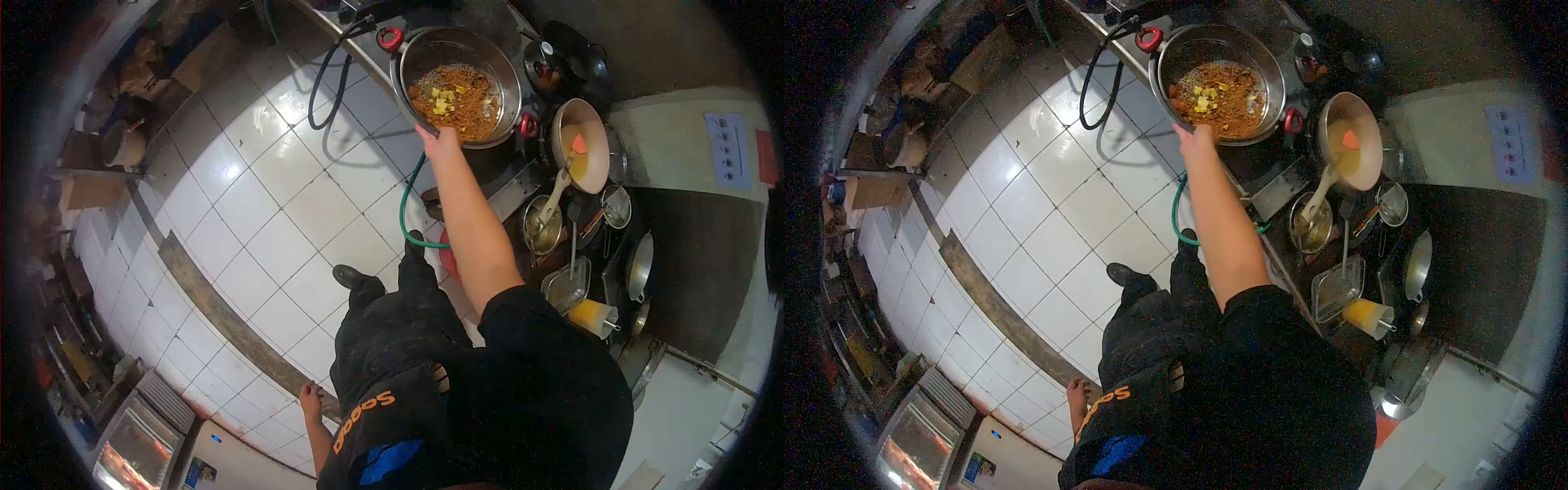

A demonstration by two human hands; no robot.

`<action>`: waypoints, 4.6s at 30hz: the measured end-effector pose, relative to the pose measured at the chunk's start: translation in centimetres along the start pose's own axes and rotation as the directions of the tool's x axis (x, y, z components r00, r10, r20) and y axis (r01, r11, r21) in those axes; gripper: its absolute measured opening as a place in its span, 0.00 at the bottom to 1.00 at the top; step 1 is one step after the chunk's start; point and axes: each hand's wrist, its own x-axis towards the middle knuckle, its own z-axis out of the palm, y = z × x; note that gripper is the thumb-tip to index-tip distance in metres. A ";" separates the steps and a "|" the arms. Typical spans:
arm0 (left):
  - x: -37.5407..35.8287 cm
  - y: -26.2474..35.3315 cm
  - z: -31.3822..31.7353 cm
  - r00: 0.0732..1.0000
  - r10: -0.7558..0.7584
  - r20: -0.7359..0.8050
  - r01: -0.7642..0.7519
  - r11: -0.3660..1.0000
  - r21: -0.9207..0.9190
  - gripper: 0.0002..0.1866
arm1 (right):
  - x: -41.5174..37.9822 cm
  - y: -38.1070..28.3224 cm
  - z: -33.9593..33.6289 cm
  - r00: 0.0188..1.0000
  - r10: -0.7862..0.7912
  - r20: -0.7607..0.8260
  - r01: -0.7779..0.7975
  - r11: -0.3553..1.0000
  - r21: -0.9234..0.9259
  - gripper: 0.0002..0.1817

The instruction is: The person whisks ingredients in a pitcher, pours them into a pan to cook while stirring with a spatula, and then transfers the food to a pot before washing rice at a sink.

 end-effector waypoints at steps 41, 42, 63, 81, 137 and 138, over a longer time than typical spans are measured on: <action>3.1 11.1 2.3 0.961 0.263 0.082 -0.275 0.929 0.248 0.20 | -2.5 -31.8 -10.4 0.546 -0.808 -0.222 -0.294 0.063 -0.954 0.29; 2.2 12.2 3.2 0.965 0.239 0.104 -0.261 0.900 0.350 0.20 | -1.3 -32.3 -10.7 0.614 -0.764 -0.195 -0.326 -0.021 -0.945 0.27; -6.2 32.9 34.3 0.488 0.494 0.719 -0.803 0.577 0.148 0.19 | 1.8 -43.5 -18.8 0.910 -0.137 0.392 0.297 -0.444 -0.845 0.16; -14.3 38.0 57.9 0.421 0.127 0.898 -0.599 0.782 0.170 0.12 | -5.8 -44.1 -21.1 0.900 -0.410 0.149 0.038 -0.267 -0.963 0.12; 11.5 -3.9 -7.1 0.921 0.071 -0.382 0.086 0.921 0.380 0.12 | -16.4 18.0 -5.1 0.870 0.269 0.413 0.484 -0.309 -0.819 0.22; 12.5 -2.2 -8.4 0.895 0.062 -0.441 0.025 0.982 0.190 0.13 | -17.5 19.8 -4.2 0.866 0.282 0.414 0.492 -0.326 -0.807 0.22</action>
